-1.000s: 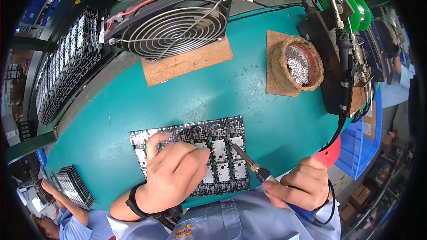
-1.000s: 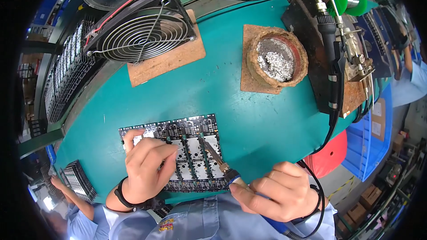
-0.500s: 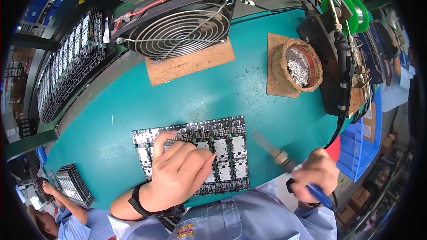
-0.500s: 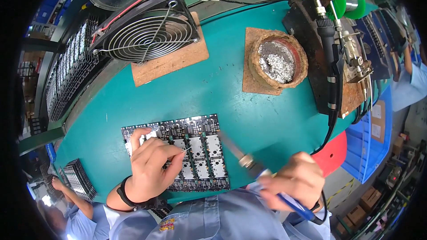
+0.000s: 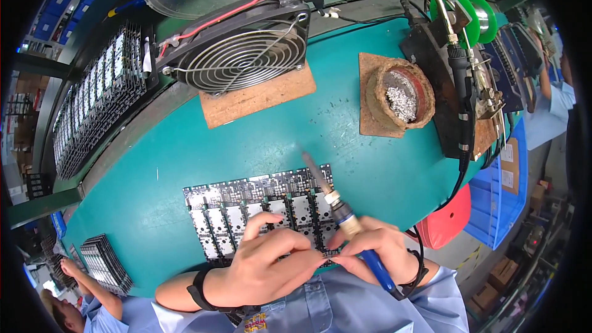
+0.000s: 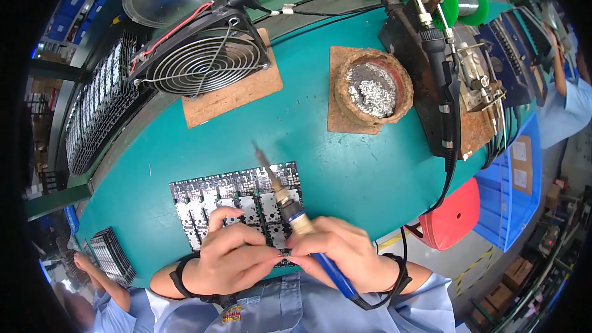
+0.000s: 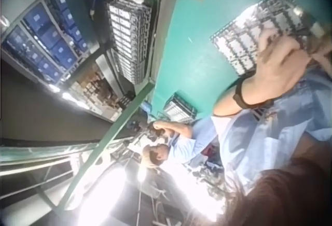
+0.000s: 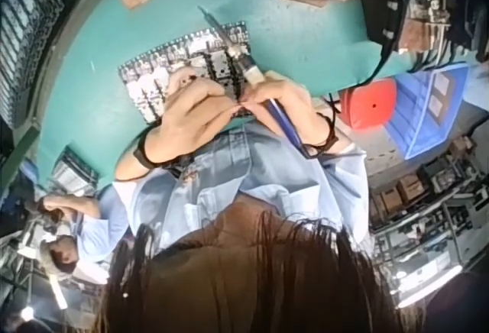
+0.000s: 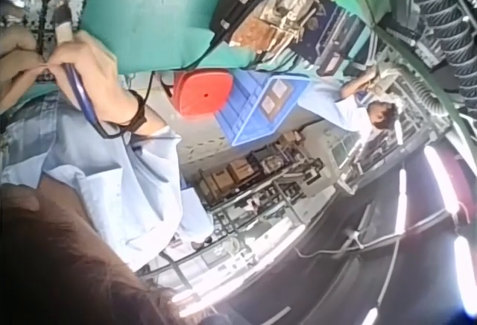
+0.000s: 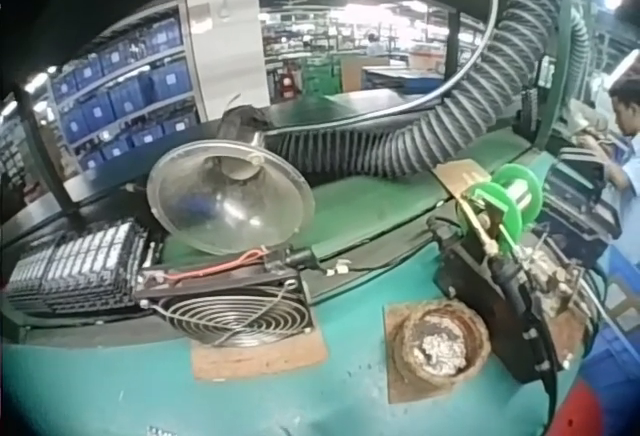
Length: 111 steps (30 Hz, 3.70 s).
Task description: Soldering electronic components onto a printed circuit board array.
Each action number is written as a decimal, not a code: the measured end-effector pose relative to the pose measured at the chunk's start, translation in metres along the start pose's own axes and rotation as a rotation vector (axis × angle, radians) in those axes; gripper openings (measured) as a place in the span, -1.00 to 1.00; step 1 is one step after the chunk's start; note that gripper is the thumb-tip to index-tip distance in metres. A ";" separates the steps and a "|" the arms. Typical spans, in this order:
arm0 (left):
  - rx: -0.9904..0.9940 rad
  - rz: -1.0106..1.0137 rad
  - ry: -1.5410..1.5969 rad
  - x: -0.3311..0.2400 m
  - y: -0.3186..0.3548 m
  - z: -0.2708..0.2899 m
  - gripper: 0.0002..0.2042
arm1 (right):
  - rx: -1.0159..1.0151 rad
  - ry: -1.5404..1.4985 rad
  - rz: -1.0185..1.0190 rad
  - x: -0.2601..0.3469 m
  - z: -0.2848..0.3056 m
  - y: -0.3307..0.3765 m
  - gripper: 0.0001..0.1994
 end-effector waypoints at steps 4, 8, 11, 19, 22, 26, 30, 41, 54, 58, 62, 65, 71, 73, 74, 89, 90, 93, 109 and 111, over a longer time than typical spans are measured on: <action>-0.006 -0.037 -0.002 -0.004 -0.001 -0.002 -0.83 | -0.027 -0.062 -0.003 -0.001 -0.009 0.005 -0.68; -0.052 -0.015 -0.010 -0.002 0.001 -0.001 -0.84 | -0.044 0.065 -0.011 0.001 -0.004 0.009 -0.67; -0.075 0.021 -0.040 0.003 0.001 0.001 -0.84 | -0.071 0.204 -0.016 -0.004 0.001 0.017 -0.72; -0.125 0.128 -0.255 0.024 -0.009 0.009 -0.88 | -0.261 0.236 0.019 0.007 0.058 0.052 -0.70; -0.120 0.119 -0.289 0.027 -0.013 0.008 -0.88 | -0.242 0.325 0.032 0.011 0.054 0.047 -0.75; -0.121 0.132 -0.258 0.031 -0.013 0.006 -0.82 | -0.141 0.346 0.059 0.014 0.052 0.033 -0.81; -0.133 0.140 -0.258 0.031 -0.014 0.005 -0.83 | -0.093 0.317 0.005 0.012 0.050 0.028 -0.81; -0.128 0.105 -0.295 0.031 -0.014 0.002 -0.84 | -0.015 0.355 -0.084 0.009 0.048 0.021 -0.74; -0.135 0.102 -0.261 0.031 -0.014 0.004 -0.83 | 0.078 0.495 -0.013 0.018 0.043 0.017 -0.65; -0.133 0.106 -0.258 0.031 -0.014 0.003 -0.84 | 0.069 0.475 -0.033 0.019 0.043 0.017 -0.64; -0.136 0.111 -0.256 0.030 -0.014 0.004 -0.84 | 0.072 0.475 -0.011 0.019 0.043 0.018 -0.69; -0.131 0.093 -0.276 0.029 -0.014 0.003 -0.85 | 0.049 0.459 0.034 0.021 0.045 0.019 -0.75; -0.125 0.120 -0.251 0.032 -0.013 0.005 -0.85 | -0.133 0.352 0.097 0.020 0.058 0.034 -0.80; -0.123 0.114 -0.250 0.033 -0.013 0.005 -0.85 | -0.188 0.346 0.087 0.015 0.059 0.038 -0.78; -0.124 0.100 -0.249 0.031 -0.014 0.005 -0.85 | -0.246 0.348 0.078 0.015 0.063 0.044 -0.76; -0.313 0.059 -0.330 0.009 0.009 0.041 -0.87 | -1.344 0.193 0.013 0.037 0.257 0.180 -0.78; -0.318 0.022 -0.328 -0.001 0.015 0.048 -0.87 | -1.366 0.184 0.003 0.037 0.280 0.190 -0.79; -0.324 0.096 -0.329 -0.025 0.035 0.068 -0.90 | -1.313 0.188 -0.015 0.036 0.335 0.192 -0.81; -0.556 0.300 -0.257 -0.031 0.084 0.062 -0.91 | -0.888 -0.692 0.057 -0.065 0.397 0.117 -0.68; -0.547 0.301 -0.266 -0.031 0.080 0.062 -0.91 | -0.889 -0.780 0.094 -0.070 0.392 0.127 -0.68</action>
Point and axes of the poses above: each hand's wrist, its own y-axis away from the middle knuckle, its own z-axis out of the back of the hand, x = y × z, the point moved 7 cm from there along -y, towards the middle knuckle, and after that the axes turned 9 degrees about x, right-handed, at the moved point
